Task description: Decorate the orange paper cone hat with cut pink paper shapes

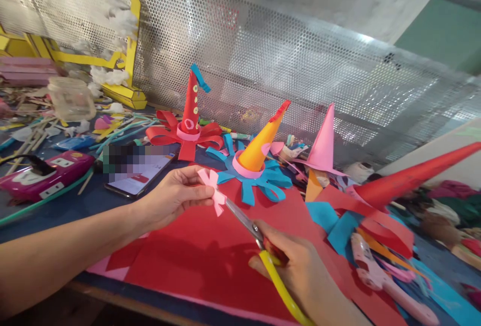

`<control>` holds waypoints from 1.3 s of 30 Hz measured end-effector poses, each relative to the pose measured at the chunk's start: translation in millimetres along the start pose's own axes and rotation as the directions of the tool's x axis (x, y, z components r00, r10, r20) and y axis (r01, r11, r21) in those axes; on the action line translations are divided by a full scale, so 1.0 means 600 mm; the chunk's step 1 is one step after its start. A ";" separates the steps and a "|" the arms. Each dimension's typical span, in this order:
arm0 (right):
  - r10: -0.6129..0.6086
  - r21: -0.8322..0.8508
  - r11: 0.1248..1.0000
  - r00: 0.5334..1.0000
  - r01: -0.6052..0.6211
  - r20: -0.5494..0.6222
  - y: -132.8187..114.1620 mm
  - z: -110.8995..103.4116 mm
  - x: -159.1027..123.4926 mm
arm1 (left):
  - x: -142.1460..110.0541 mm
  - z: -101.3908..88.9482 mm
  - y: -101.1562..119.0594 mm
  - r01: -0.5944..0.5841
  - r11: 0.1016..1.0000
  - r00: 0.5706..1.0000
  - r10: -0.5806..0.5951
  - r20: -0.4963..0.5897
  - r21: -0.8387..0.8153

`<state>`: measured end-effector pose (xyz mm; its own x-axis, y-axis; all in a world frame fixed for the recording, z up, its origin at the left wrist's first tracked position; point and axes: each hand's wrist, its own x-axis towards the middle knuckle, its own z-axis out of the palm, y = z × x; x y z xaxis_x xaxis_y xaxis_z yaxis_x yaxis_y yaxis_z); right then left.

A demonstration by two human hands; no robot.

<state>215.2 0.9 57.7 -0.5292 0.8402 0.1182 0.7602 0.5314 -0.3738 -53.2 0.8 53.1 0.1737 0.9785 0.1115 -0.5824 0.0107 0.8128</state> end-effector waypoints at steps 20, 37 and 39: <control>-0.247 -0.146 0.964 0.947 0.221 -0.205 0.007 0.017 0.003 | 0.000 0.000 -0.003 -0.028 1.000 0.999 0.028 -0.030 0.013; -0.279 -0.135 0.954 0.958 0.268 -0.072 0.036 -0.024 0.014 | -0.005 -0.001 0.004 -0.050 0.971 0.997 0.034 0.074 0.232; -0.270 -0.130 0.957 0.960 0.259 -0.076 0.036 -0.024 0.013 | -0.004 -0.001 0.002 -0.057 0.967 0.996 0.038 0.084 0.246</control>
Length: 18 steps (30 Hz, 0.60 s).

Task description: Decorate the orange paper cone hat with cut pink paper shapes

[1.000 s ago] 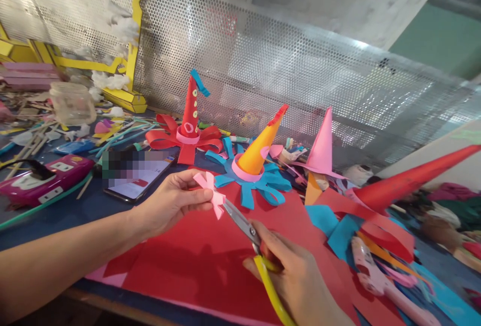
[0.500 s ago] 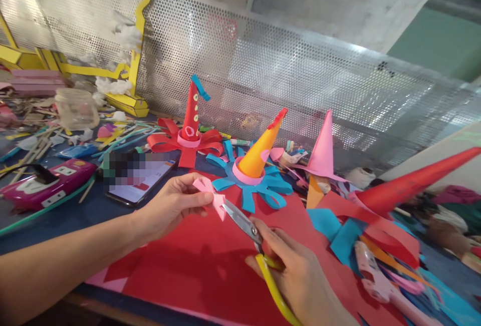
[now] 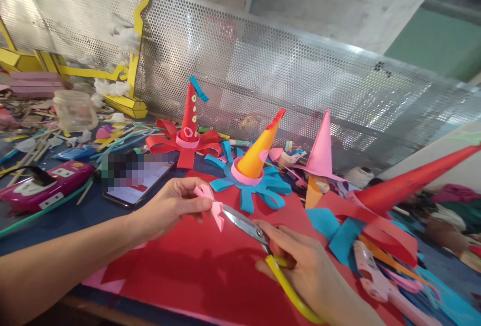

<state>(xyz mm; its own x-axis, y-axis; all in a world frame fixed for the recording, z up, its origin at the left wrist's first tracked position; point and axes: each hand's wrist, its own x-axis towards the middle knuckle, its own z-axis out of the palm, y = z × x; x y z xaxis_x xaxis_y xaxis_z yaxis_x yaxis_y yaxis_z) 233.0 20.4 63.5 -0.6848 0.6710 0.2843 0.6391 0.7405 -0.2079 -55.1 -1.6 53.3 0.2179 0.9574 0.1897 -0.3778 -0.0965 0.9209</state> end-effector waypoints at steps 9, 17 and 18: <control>-0.147 -0.012 0.989 0.980 0.147 -0.137 -0.014 0.017 -0.003 | 0.001 0.003 0.002 -0.066 0.996 0.998 0.065 0.021 0.063; -0.081 -0.005 0.997 0.994 0.081 -0.079 -0.021 0.020 -0.007 | -0.002 0.008 0.003 -0.112 0.994 0.993 0.112 0.024 0.004; -0.070 -0.003 0.998 0.996 0.070 -0.053 -0.019 0.020 -0.006 | -0.001 0.007 0.003 -0.117 0.993 0.993 0.117 0.029 0.003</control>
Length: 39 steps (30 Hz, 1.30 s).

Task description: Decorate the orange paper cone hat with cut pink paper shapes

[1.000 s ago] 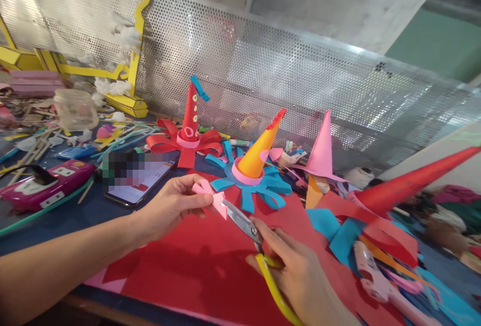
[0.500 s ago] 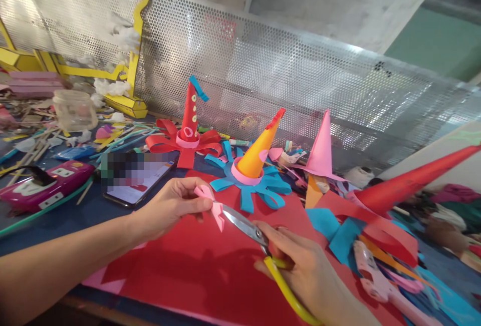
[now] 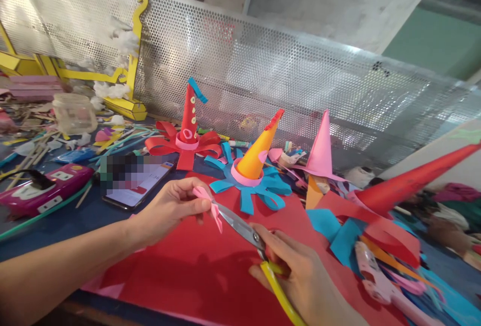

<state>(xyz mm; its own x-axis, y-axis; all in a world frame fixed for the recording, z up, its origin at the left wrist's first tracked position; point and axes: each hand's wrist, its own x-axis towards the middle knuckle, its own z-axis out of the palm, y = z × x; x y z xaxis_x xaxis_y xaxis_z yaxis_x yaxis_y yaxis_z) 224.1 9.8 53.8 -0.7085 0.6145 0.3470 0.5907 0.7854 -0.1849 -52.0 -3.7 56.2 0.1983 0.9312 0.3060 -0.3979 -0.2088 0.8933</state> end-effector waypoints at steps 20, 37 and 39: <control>-0.005 -0.007 1.000 0.997 0.005 -0.081 -0.004 -0.001 -0.006 | -0.002 0.005 0.001 -0.005 1.000 1.000 0.006 -0.023 0.008; -0.062 -0.009 0.998 0.979 0.062 -0.193 -0.005 0.023 -0.002 | -0.001 0.004 -0.010 0.048 0.993 0.997 -0.054 -0.054 -0.107; -0.069 -0.026 0.998 0.977 0.065 -0.200 -0.007 0.025 -0.003 | -0.002 0.004 -0.009 0.055 0.991 0.996 -0.063 -0.057 -0.126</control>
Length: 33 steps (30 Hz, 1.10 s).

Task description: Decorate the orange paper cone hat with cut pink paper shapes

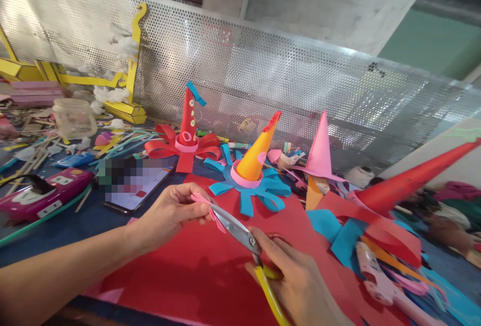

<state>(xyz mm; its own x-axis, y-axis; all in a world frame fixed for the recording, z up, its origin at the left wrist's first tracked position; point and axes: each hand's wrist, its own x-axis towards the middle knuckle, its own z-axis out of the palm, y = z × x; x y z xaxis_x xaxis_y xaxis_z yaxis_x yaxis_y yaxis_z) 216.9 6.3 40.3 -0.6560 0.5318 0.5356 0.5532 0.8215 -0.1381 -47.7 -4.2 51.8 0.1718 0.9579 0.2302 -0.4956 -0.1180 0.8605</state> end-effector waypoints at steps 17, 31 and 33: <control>0.090 0.068 0.993 0.995 -0.093 0.049 -0.005 0.023 -0.003 | 0.003 0.000 -0.002 0.037 0.985 0.999 -0.040 -0.016 -0.167; 0.157 0.069 0.983 0.978 -0.167 0.136 -0.002 0.030 -0.006 | 0.002 -0.002 -0.003 0.067 0.990 0.996 -0.074 -0.055 -0.123; 0.176 0.091 0.978 0.974 -0.190 0.142 -0.004 0.030 -0.006 | 0.002 -0.002 -0.003 0.071 0.989 0.996 -0.078 -0.050 -0.131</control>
<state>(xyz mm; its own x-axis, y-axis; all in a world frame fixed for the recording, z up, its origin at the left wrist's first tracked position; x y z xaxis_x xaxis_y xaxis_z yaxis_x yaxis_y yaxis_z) 208.8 6.1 23.8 -0.6144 0.6919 0.3791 0.6185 0.7207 -0.3129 -47.5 -2.6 50.2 0.1671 0.9761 0.1388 -0.5895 -0.0140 0.8077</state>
